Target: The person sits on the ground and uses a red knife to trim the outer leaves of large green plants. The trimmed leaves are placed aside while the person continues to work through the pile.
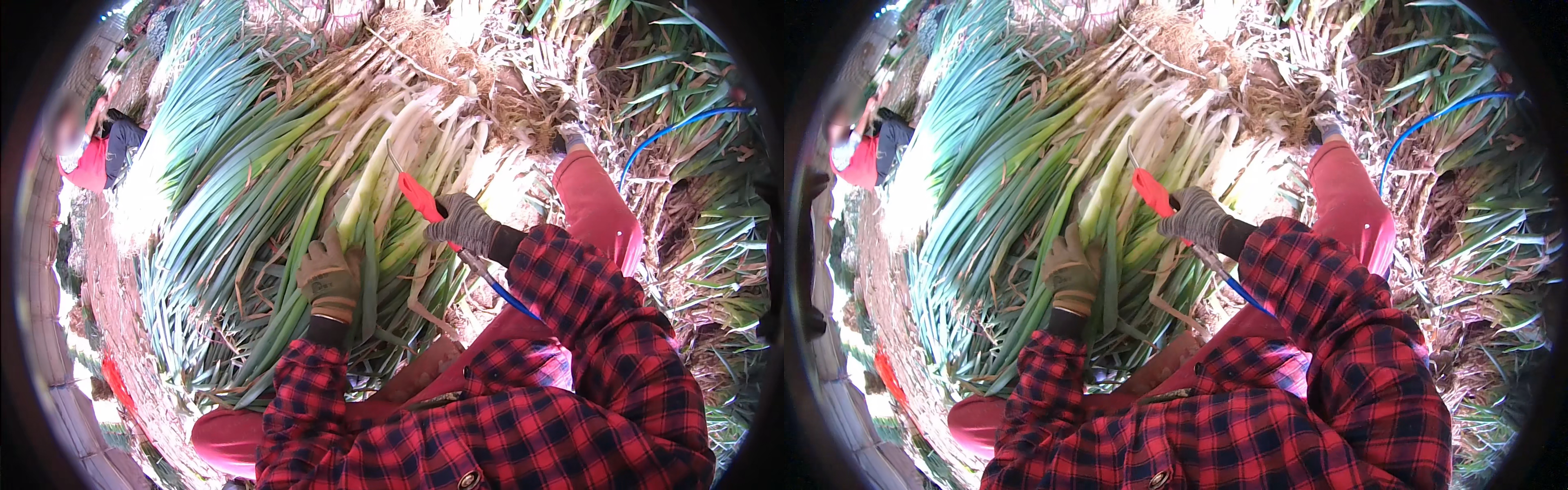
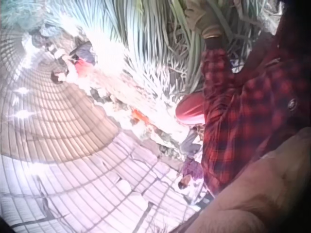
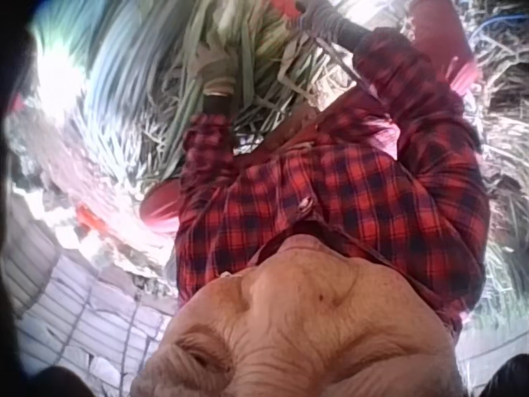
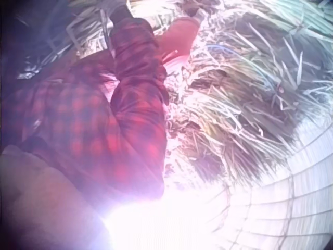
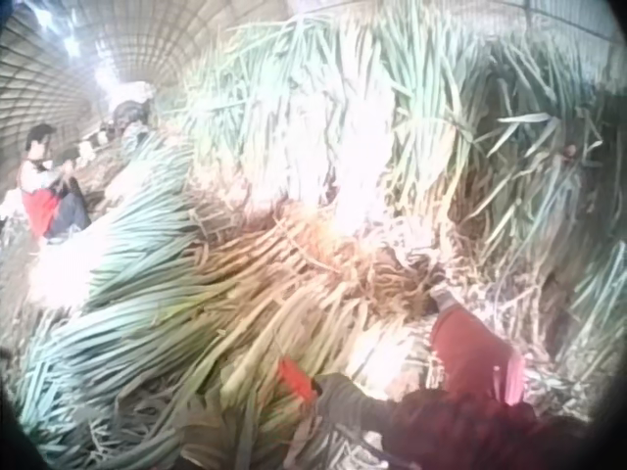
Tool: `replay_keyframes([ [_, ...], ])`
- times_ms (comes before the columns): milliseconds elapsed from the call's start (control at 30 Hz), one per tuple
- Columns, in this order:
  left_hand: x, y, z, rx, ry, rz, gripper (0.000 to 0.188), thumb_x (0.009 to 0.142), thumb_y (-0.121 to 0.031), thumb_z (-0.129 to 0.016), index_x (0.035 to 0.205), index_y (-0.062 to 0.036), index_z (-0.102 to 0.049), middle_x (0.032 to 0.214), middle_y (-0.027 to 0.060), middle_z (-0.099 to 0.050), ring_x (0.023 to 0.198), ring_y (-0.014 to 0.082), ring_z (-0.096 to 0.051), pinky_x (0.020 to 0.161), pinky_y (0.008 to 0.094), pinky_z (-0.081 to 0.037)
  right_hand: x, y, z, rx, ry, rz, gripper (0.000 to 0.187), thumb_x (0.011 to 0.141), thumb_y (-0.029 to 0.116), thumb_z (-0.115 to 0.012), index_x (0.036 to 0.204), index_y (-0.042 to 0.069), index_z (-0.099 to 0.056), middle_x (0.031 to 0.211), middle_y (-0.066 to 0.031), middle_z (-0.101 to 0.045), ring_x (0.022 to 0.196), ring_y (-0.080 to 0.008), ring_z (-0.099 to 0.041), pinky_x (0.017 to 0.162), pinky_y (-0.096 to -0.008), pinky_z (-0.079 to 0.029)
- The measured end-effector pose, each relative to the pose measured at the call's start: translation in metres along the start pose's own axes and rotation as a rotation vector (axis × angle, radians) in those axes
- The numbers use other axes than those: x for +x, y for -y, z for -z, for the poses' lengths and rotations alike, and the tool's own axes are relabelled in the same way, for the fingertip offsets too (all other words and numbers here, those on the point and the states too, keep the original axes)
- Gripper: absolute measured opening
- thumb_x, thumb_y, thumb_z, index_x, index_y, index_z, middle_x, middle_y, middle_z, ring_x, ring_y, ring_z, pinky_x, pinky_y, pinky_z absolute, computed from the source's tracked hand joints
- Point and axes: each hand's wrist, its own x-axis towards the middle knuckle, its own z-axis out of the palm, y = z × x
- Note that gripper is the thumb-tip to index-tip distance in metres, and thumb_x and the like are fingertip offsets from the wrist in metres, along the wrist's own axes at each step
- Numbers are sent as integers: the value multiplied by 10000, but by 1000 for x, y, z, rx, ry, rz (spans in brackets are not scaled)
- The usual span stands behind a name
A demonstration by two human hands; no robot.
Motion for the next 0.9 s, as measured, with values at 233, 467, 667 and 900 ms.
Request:
replay_keyframes([
  [233,-1,7,-2,-8,-27,-2,527,877,-459,-611,1298,-156,-519,980,159,-609,853,392,-629,697,514,-491,-44,4,-35,-46,187,99,397,651,278,-810,899,-7,-688,735,-133,-676,695,-198,-662,667,-357,-511],
  [467,7,7,1,-95,43,21,508,871,-436,-633,1284,-152,-548,969,189,-619,872,413,-625,720,517,-494,45,-34,26,161,-94,-103,358,673,285,-811,792,-36,-705,665,-85,-667,597,-188,-621,613,-332,-497],
  [667,12,4,1,-126,37,-9,518,877,-445,-628,1282,-128,-570,997,206,-626,915,420,-624,748,512,-495,92,-56,73,193,-248,-175,369,653,291,-835,799,-29,-725,678,-83,-673,549,-182,-600,570,-337,-491],
  [900,23,16,-1,-139,98,20,572,878,-501,-605,1278,-92,-584,1067,219,-636,939,419,-629,783,493,-503,94,-38,44,-35,-109,-123,350,632,250,-806,811,-34,-710,664,-95,-649,611,-171,-598,607,-337,-480],
])
